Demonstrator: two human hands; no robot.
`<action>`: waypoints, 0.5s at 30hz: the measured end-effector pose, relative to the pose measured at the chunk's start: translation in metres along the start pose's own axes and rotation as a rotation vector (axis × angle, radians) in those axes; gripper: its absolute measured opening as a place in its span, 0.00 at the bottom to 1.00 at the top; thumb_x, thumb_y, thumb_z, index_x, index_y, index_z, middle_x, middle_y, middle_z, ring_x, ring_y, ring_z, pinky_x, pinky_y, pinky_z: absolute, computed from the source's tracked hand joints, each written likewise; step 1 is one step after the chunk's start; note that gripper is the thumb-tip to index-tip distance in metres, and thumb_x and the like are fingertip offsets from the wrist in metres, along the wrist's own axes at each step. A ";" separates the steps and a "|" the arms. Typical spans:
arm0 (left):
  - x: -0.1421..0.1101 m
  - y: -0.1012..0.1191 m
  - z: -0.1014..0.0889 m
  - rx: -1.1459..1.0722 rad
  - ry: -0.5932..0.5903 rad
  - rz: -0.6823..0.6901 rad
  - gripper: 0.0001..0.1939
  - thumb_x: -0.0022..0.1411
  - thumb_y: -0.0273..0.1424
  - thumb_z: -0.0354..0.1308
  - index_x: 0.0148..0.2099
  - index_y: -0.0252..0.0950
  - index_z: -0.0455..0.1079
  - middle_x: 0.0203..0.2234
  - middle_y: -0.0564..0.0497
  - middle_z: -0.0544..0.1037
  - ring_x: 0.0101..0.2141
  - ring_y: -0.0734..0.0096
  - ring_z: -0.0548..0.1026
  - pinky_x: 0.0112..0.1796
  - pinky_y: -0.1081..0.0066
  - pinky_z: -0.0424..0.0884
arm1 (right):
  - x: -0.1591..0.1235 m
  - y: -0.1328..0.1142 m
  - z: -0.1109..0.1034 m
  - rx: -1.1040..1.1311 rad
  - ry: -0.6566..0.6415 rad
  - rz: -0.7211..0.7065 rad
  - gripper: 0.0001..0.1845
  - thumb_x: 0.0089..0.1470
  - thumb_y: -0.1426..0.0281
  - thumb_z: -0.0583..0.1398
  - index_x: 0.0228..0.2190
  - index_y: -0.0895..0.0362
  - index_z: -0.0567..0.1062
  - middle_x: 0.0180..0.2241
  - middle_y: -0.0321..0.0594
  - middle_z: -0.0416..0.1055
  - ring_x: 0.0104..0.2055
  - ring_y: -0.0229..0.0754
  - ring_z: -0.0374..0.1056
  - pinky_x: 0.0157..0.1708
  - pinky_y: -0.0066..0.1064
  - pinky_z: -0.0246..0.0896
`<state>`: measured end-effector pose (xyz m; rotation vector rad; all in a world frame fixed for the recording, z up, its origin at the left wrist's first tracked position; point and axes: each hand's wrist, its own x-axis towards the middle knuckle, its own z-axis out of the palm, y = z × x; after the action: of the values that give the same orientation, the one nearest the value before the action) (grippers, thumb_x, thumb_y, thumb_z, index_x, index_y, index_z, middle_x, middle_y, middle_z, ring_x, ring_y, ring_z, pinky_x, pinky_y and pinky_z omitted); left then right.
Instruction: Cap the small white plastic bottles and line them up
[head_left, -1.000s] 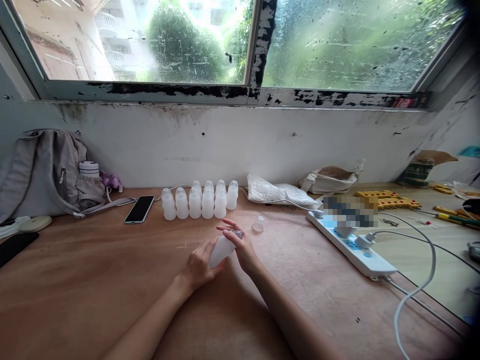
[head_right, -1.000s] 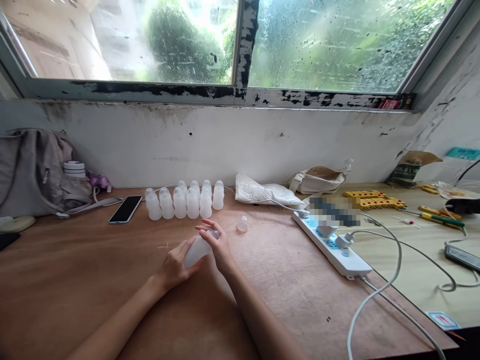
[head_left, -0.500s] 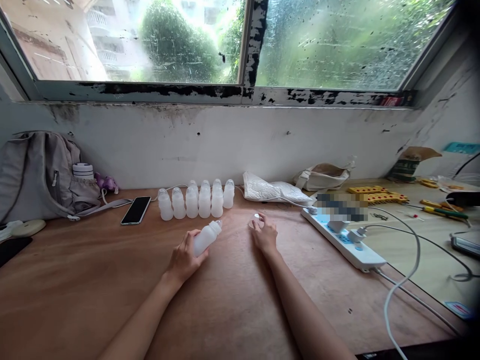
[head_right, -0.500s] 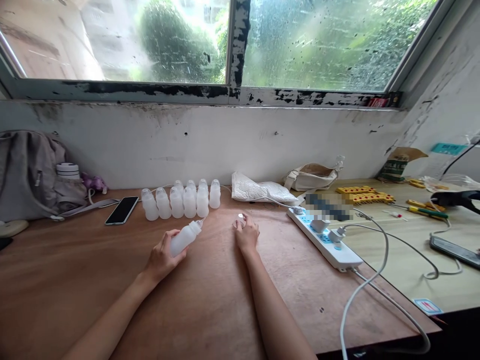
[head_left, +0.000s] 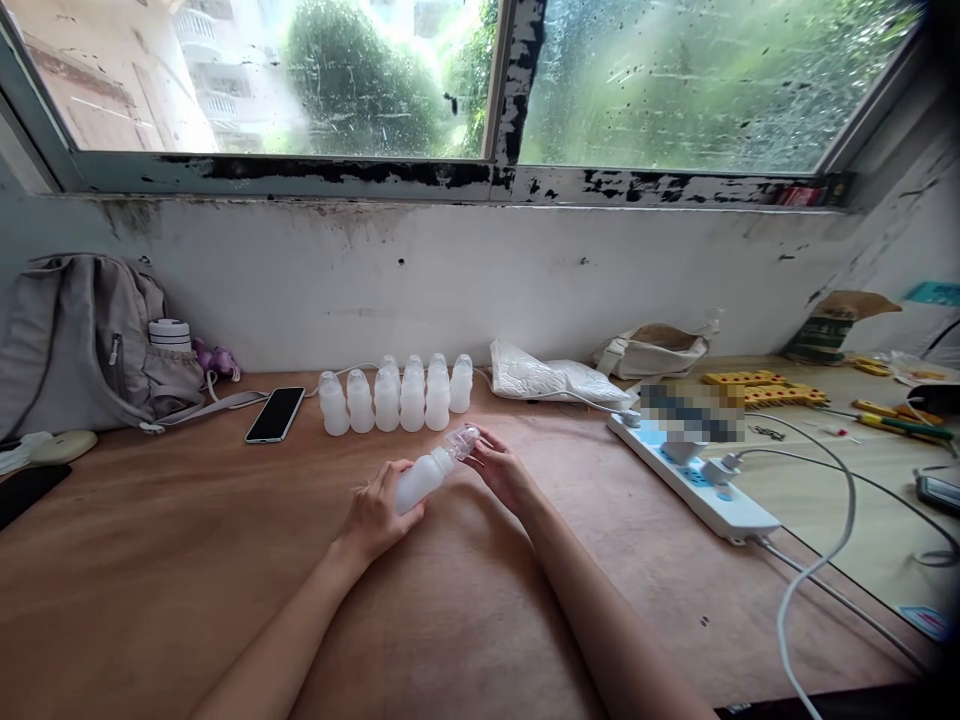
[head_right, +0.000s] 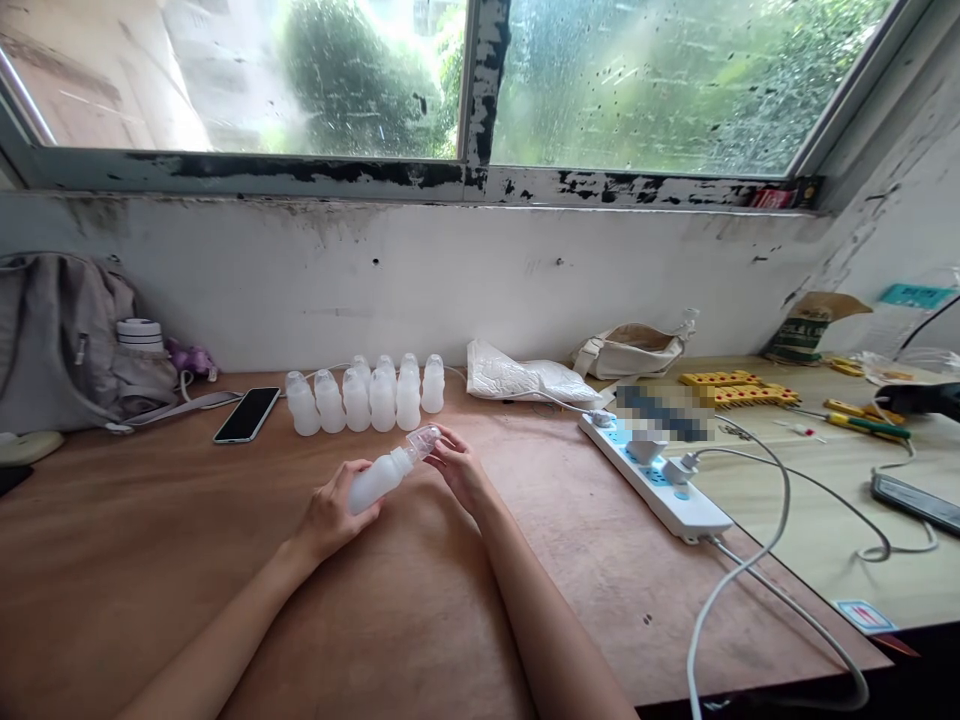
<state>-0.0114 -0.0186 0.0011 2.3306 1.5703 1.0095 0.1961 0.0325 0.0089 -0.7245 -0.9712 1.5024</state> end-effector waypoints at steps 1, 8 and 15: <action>0.000 0.000 0.000 -0.009 0.000 -0.005 0.22 0.50 0.35 0.55 0.48 0.41 0.55 0.41 0.51 0.69 0.38 0.65 0.71 0.33 0.68 0.67 | -0.001 0.000 0.001 0.002 -0.010 0.005 0.20 0.36 0.65 0.64 0.37 0.52 0.72 0.38 0.38 0.71 0.41 0.44 0.66 0.43 0.38 0.57; 0.002 0.001 -0.001 -0.121 0.004 -0.050 0.21 0.49 0.36 0.55 0.46 0.41 0.56 0.40 0.51 0.70 0.39 0.64 0.70 0.35 0.68 0.67 | -0.005 0.001 0.008 0.022 -0.072 0.036 0.19 0.38 0.68 0.64 0.37 0.52 0.73 0.38 0.38 0.71 0.41 0.43 0.66 0.44 0.37 0.56; 0.002 0.002 -0.003 -0.140 0.012 -0.046 0.21 0.49 0.35 0.55 0.46 0.41 0.56 0.40 0.51 0.69 0.39 0.65 0.70 0.36 0.68 0.66 | -0.008 0.002 0.012 0.001 -0.092 0.046 0.18 0.39 0.67 0.63 0.37 0.53 0.72 0.37 0.39 0.71 0.39 0.42 0.66 0.43 0.37 0.56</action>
<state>-0.0110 -0.0188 0.0052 2.1899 1.4991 1.0872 0.1856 0.0224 0.0122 -0.6864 -1.0287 1.5874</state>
